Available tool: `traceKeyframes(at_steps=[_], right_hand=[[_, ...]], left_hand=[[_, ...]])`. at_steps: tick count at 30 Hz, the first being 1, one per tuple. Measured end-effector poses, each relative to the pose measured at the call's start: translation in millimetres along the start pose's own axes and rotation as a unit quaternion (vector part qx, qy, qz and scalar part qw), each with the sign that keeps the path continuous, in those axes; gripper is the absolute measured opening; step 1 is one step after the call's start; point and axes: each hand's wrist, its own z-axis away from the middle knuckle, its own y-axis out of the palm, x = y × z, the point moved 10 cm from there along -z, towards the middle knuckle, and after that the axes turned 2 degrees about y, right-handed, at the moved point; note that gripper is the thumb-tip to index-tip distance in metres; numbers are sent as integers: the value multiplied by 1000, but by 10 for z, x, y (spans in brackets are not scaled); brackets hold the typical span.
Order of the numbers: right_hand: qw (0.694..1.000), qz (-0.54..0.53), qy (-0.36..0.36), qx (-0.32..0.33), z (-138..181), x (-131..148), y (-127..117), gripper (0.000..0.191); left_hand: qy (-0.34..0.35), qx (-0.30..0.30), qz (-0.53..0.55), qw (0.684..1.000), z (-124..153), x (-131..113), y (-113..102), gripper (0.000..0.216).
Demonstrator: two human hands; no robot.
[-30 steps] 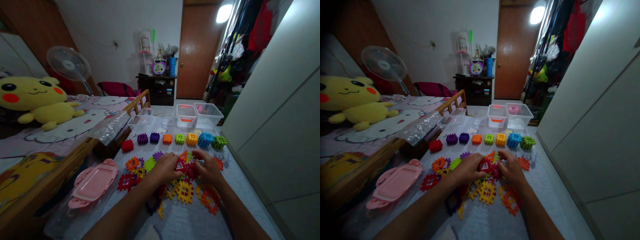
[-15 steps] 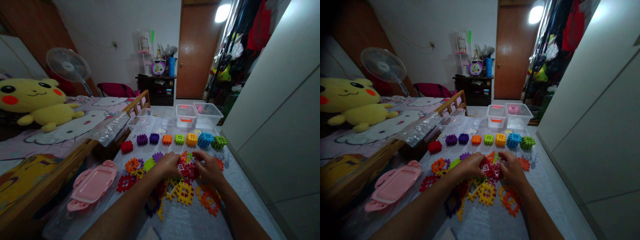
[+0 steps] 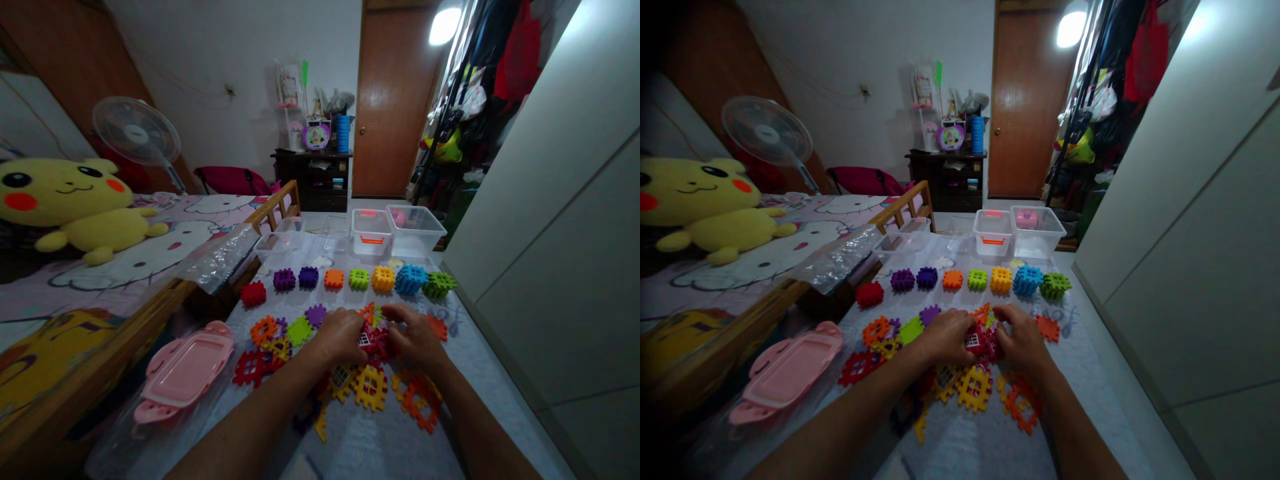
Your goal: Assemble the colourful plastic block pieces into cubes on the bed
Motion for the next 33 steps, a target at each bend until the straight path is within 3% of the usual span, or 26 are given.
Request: traceKeyframes(at_steps=[5,10,18,25,29,33], right_hand=[[997,-10,-27,65,50,134,87,42],[990,-34,2,136,107,139,275,61],[992,-33,12,118,81,86,343,56],[991,-48,4,124,114,120,361,51],[990,-54,26,127,108,70,302,53],[991,-24,44,121,94,18,252,53]], left_hand=[[25,-18,19,999,39,18,-67,44],[74,-98,99,987,127,-4,-271,46],[59,-113,114,985,169,-5,-267,45],[36,-97,41,994,261,-43,-354,35],[8,-117,9,993,433,273,-641,37],[-80,-112,12,990,659,1064,-944,44]])
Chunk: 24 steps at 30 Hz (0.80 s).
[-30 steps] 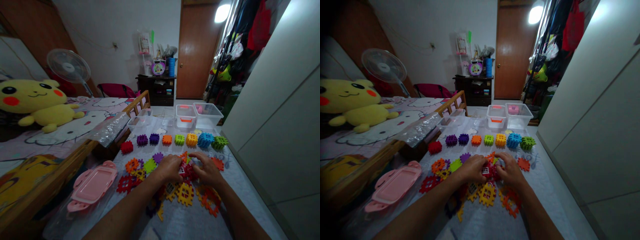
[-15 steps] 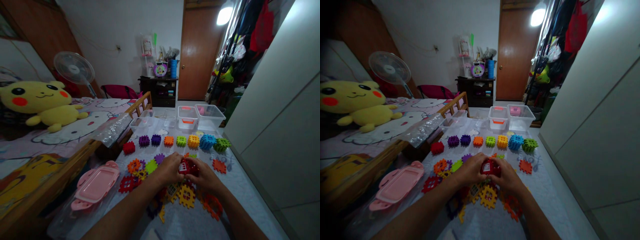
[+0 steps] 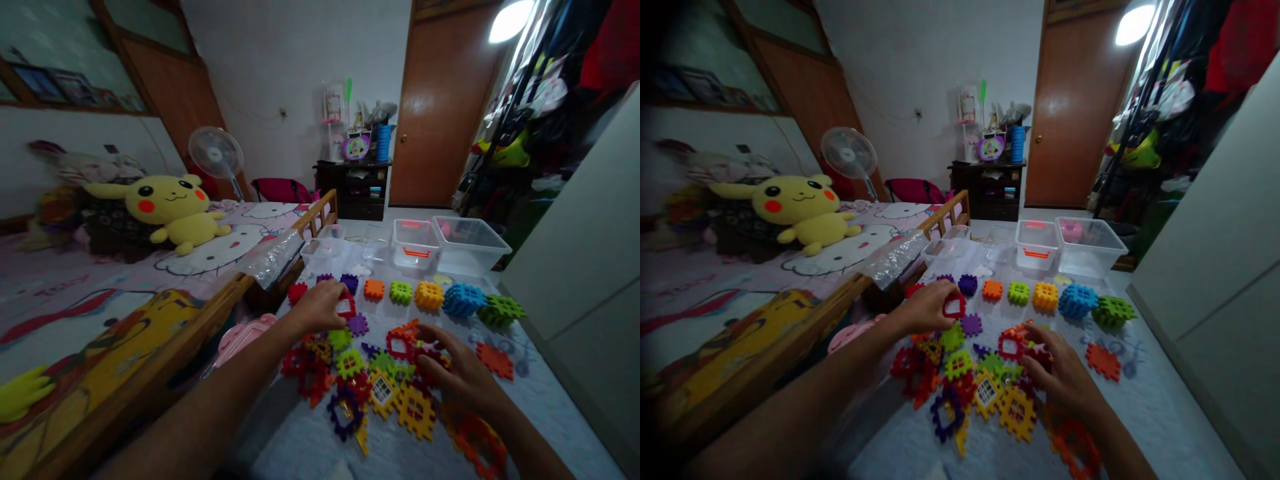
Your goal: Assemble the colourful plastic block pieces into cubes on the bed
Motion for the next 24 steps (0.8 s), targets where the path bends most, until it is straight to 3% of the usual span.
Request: traceKeyframes(at_steps=[4,8,14,24], right_hand=[[1000,2,-1,-3,-14,-19,21,51],[1000,2,-3,7,-31,-47,70,46],[1000,7,-6,5,-34,-87,69,42],[999,22,-11,-20,-27,-49,13,42]], left_hand=[[-83,12,-17,996,-2,835,-195,40],[-154,30,-21,987,-4,1342,-180,43],[-188,55,-38,980,-54,1546,-25,43],[-164,67,-52,983,-71,1576,89,56]])
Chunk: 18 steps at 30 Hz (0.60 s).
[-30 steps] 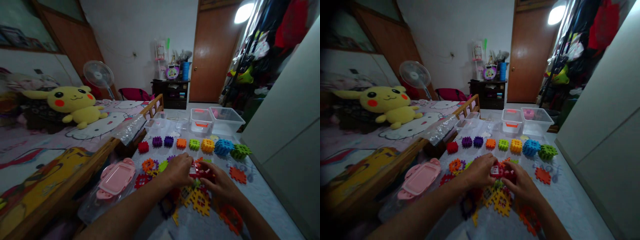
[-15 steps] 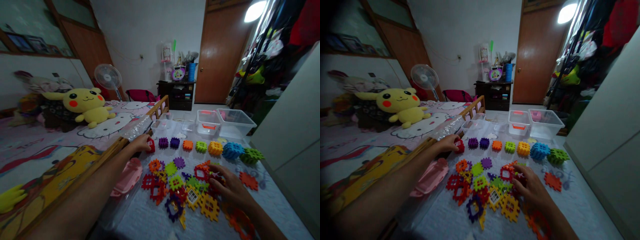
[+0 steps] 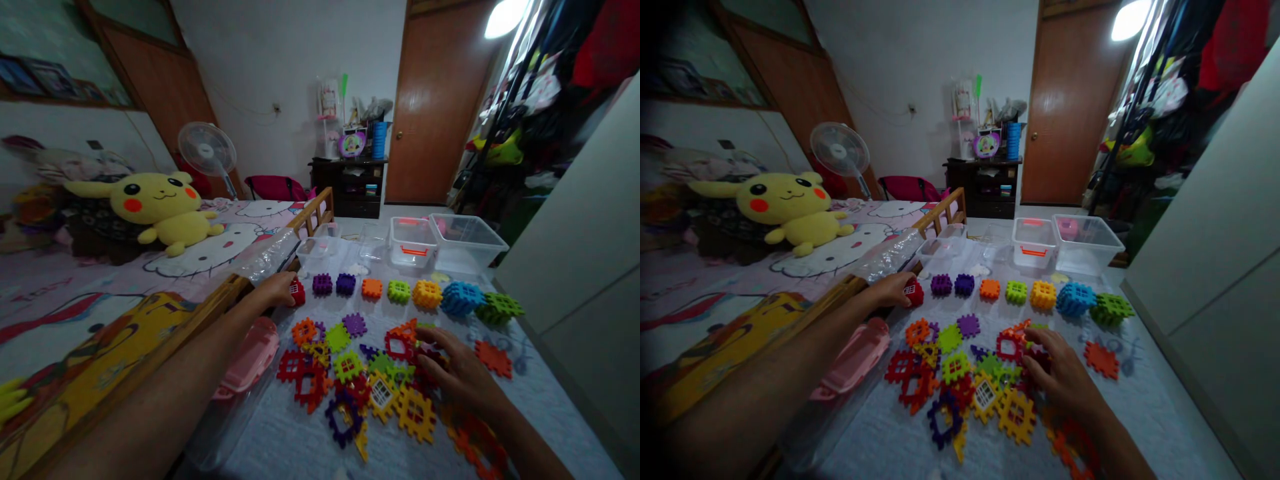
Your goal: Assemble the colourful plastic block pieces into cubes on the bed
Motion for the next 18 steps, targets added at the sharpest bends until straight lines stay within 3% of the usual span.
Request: traceKeyframes(at_steps=[7,11,14,16,18], right_hand=[[1000,12,5,-10,-18,-36,-73,45],[999,20,7,-27,-35,-90,-223,42],[999,24,13,-19,-29,-148,-315,39],[999,35,15,5,-12,-169,-320,37],[998,49,14,45,17,-168,-263,40]], left_hand=[[16,-9,-8,1000,-6,-44,-11,59],[39,-40,-11,998,92,-225,-213,70],[69,-74,-14,995,315,-559,-398,71],[123,-124,-6,985,558,-916,-502,66],[171,-139,24,975,808,-1267,-443,64]])
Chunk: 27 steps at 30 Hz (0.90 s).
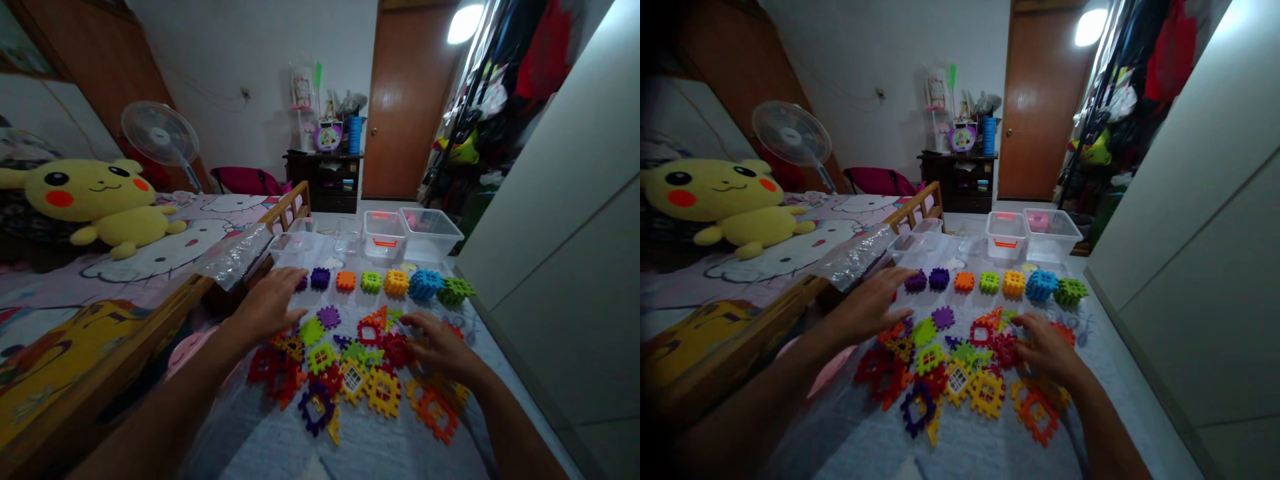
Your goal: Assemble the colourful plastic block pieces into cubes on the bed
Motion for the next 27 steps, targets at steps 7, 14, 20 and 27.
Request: traceKeyframes(at_steps=[7,14,20,27], right_hand=[[995,65,-35,60,55,175,232,51],[999,45,-30,-4,6,165,125,35],[999,14,-18,-25,-45,203,19,38],[996,-63,40,-50,-64,25,90,29]], left_hand=[[55,4,156,986,338,-810,699,45],[33,-44,200,978,286,-931,844,27],[37,-32,178,983,158,-929,867,26],[75,82,73,991,-177,-1060,1081,32]])
